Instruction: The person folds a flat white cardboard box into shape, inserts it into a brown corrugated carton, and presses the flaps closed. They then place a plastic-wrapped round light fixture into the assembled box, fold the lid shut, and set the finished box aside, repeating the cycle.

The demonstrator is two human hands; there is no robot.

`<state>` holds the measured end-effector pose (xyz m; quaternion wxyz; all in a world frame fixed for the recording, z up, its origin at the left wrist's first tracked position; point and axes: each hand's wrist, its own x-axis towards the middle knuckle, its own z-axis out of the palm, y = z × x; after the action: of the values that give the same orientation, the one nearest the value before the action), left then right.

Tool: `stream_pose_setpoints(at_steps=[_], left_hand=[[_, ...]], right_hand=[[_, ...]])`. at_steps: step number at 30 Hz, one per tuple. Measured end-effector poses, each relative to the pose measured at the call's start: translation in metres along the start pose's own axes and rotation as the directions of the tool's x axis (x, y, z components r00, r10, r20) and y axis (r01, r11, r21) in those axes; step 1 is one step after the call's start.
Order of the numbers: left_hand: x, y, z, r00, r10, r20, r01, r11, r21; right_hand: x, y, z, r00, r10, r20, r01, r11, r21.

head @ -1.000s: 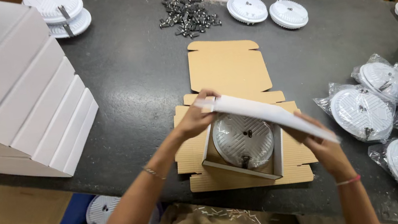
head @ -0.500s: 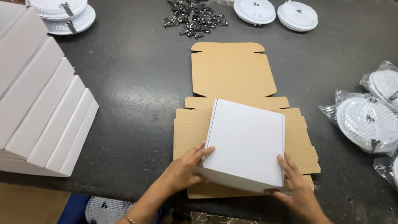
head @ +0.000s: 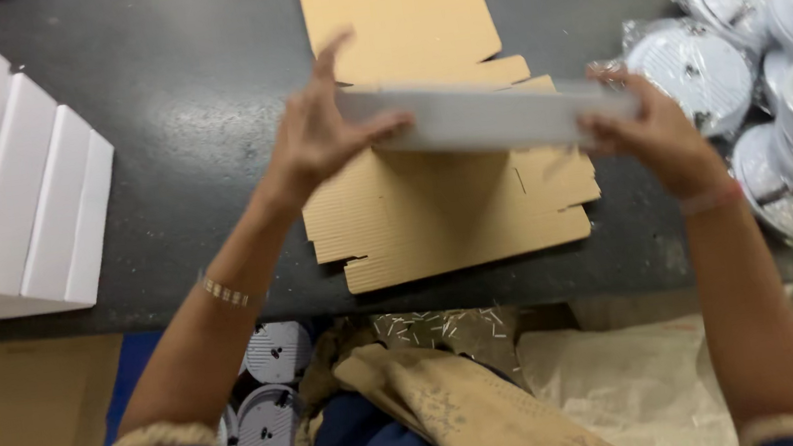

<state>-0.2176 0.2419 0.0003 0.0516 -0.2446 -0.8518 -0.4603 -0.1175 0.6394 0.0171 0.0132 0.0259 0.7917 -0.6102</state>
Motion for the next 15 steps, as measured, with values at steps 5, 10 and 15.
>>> stream_pose_setpoints(at_steps=[5, 10, 15], left_hand=[[0.058, 0.018, -0.004, 0.921, 0.314, -0.229, -0.205, 0.894, 0.399], [0.065, 0.009, -0.022, 0.829, 0.553, -0.08, -0.46, 0.756, 0.466], [0.095, 0.008, -0.02, 0.85, 0.513, -0.121, -0.397, 0.775, 0.492]], right_hand=[[0.038, -0.023, -0.004, 0.834, -0.545, -0.088, 0.398, 0.705, -0.587], [0.034, -0.026, -0.02, 0.728, -0.683, 0.058, 0.482, 0.45, -0.752], [0.047, -0.041, -0.019, 0.815, -0.572, -0.094, 0.382, 0.652, -0.655]])
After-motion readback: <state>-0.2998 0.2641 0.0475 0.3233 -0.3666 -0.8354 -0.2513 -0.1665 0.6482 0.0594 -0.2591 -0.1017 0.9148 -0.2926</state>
